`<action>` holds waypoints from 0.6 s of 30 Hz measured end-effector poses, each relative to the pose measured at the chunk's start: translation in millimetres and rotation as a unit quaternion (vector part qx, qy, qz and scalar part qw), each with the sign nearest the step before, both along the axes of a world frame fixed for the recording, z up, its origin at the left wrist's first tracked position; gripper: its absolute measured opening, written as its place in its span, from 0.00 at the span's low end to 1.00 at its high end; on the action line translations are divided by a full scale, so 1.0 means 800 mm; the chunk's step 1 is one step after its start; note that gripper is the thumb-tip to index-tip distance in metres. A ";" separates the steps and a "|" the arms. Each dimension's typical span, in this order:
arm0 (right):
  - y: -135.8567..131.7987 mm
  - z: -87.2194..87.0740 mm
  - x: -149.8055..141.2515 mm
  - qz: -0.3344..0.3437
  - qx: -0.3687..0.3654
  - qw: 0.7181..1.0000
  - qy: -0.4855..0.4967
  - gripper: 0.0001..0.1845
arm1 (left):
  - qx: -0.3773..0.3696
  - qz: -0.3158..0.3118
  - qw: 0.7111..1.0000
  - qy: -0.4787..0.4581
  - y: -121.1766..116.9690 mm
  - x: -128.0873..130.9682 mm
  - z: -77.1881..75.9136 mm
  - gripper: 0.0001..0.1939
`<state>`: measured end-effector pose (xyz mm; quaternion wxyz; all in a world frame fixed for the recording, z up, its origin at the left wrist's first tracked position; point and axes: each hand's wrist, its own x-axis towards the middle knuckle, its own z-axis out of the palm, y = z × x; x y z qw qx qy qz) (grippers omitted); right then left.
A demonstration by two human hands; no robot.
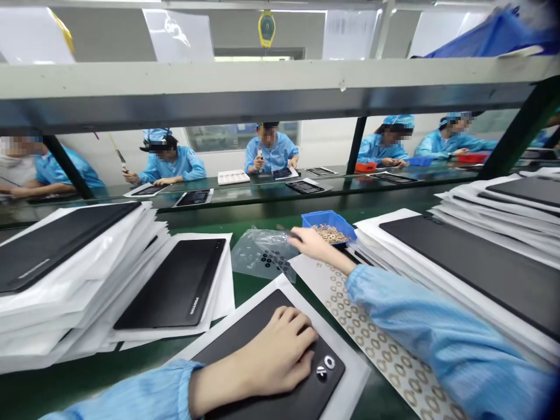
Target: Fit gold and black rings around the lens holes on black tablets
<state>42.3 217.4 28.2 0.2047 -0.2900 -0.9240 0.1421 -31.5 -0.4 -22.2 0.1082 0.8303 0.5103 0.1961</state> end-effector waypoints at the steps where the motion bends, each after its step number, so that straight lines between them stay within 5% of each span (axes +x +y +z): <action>1: -0.009 -0.009 -0.010 0.019 -0.008 1.000 -0.015 0.13 | -0.010 0.017 1.000 -0.006 0.006 -0.005 0.002 0.06; 5: -0.025 -0.041 -0.032 0.048 -0.045 0.996 -0.057 0.13 | -0.055 0.169 0.983 -0.044 0.038 -0.048 0.010 0.08; 9: -0.018 -0.051 -0.033 0.063 -0.080 0.992 -0.070 0.14 | -0.163 0.290 0.934 -0.132 0.065 -0.100 0.012 0.14; 14: -0.006 -0.044 -0.029 0.078 -0.111 0.990 -0.049 0.15 | -0.264 0.324 0.848 -0.326 0.082 -0.110 0.008 0.14; 18: -0.001 -0.041 -0.026 0.096 -0.115 0.988 -0.030 0.15 | -0.247 0.322 0.779 -0.477 0.102 -0.096 0.002 0.14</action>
